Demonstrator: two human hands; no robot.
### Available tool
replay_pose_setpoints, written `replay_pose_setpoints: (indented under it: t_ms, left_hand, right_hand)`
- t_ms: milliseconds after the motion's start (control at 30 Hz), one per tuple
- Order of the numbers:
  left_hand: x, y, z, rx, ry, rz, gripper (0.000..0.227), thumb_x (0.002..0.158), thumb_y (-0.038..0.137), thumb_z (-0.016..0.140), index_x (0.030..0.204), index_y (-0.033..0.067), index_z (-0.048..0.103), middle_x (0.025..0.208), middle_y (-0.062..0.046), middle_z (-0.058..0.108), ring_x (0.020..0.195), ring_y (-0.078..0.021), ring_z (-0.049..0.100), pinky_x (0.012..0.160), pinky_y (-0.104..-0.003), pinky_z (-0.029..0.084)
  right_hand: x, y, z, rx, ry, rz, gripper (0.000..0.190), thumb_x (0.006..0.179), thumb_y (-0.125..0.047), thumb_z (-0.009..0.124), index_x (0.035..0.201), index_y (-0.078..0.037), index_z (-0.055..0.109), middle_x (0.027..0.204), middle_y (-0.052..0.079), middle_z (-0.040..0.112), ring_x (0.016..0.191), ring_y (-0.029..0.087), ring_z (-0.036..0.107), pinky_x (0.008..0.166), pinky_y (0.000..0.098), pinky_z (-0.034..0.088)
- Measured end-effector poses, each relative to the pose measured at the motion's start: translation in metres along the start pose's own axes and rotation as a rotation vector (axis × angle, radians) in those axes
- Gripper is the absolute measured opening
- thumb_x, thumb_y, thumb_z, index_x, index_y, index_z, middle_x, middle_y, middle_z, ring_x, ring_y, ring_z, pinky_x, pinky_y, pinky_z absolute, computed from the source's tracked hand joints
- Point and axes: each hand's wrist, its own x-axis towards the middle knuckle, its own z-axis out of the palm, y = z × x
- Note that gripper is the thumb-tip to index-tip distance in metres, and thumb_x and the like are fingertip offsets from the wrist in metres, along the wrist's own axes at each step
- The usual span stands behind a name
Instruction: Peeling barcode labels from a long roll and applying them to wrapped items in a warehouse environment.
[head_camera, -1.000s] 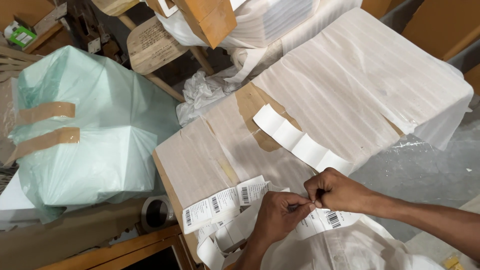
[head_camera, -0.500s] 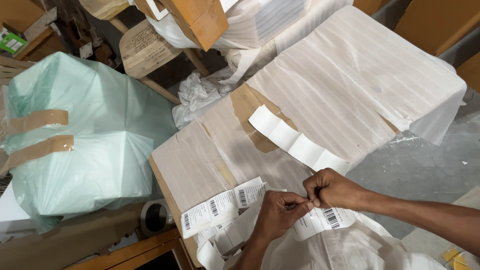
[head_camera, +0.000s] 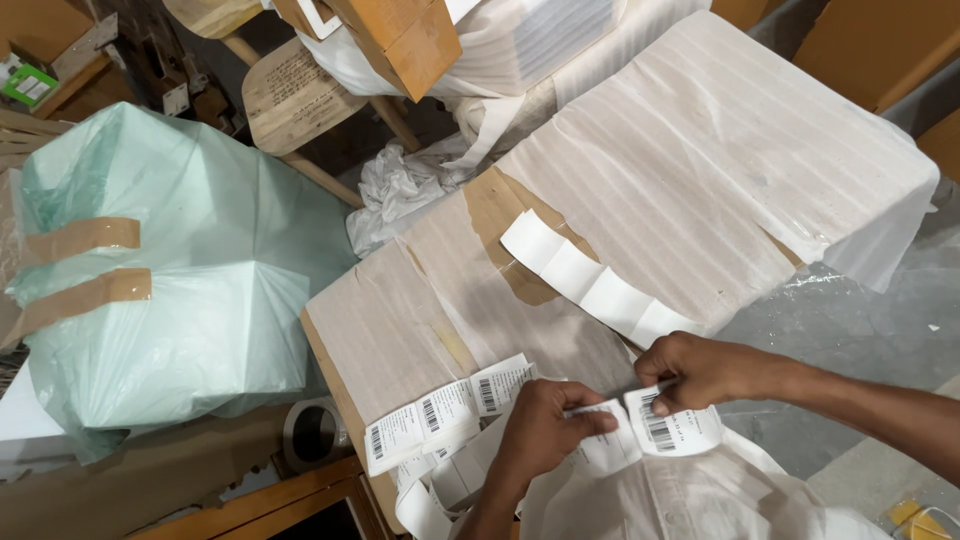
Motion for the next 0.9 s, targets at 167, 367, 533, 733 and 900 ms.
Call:
replay_pose_setpoints:
  t_ms: [167,367,533,733,900]
  left_hand:
    - [-0.005,-0.033,-0.027,0.009,0.227,-0.053,0.024,0.08,0.018,0.086,0.1,0.0048,0.081,0.089,-0.007,0.079,0.078,-0.0107,0.074,0.071,-0.027,0.058]
    - [-0.005,-0.039,-0.023,-0.051,0.321,-0.161,0.034,0.076,0.01,0.086,0.109,0.009,0.078,0.103,-0.01,0.081,0.099,-0.0165,0.076,0.083,-0.03,0.061]
    - [0.007,-0.046,0.012,-0.174,0.251,-0.189,0.048,0.071,0.009,0.084,0.118,0.0153,0.074,0.112,-0.008,0.076,0.101,-0.0234,0.075,0.084,-0.034,0.061]
    - [0.044,-0.172,0.053,-0.074,0.143,0.193,0.07,0.073,0.013,0.096,0.133,0.008,0.061,0.138,-0.016,0.058,0.131,-0.0304,0.053,0.107,-0.041,0.043]
    - [0.011,-0.142,0.037,-0.312,0.274,0.021,0.072,0.069,0.012,0.092,0.134,0.0102,0.062,0.143,-0.012,0.056,0.133,-0.0268,0.057,0.108,-0.038,0.05]
  right_hand:
    - [-0.003,0.01,-0.029,-0.009,0.183,0.097,0.016,0.081,-0.02,0.079,0.085,-0.005,0.078,0.075,0.003,0.076,0.071,0.014,0.072,0.067,0.0334,0.058]
    - [0.026,-0.063,-0.1,0.068,0.456,-0.001,0.023,0.087,-0.027,0.071,0.097,-0.007,0.074,0.075,0.006,0.072,0.067,0.015,0.066,0.063,0.0348,0.054]
    - [0.158,-0.079,-0.161,0.295,0.538,-0.281,0.03,0.092,-0.025,0.072,0.105,0.002,0.067,0.091,0.009,0.069,0.083,0.018,0.064,0.074,0.0343,0.052]
    - [0.313,-0.085,-0.227,0.315,0.579,-0.274,0.032,0.091,-0.02,0.074,0.114,-0.001,0.068,0.1,0.008,0.073,0.092,0.016,0.068,0.083,0.0315,0.054]
    - [0.26,-0.145,-0.235,0.254,0.578,-0.628,0.027,0.102,-0.013,0.068,0.126,-0.002,0.063,0.107,0.006,0.07,0.092,0.013,0.063,0.081,0.0322,0.052]
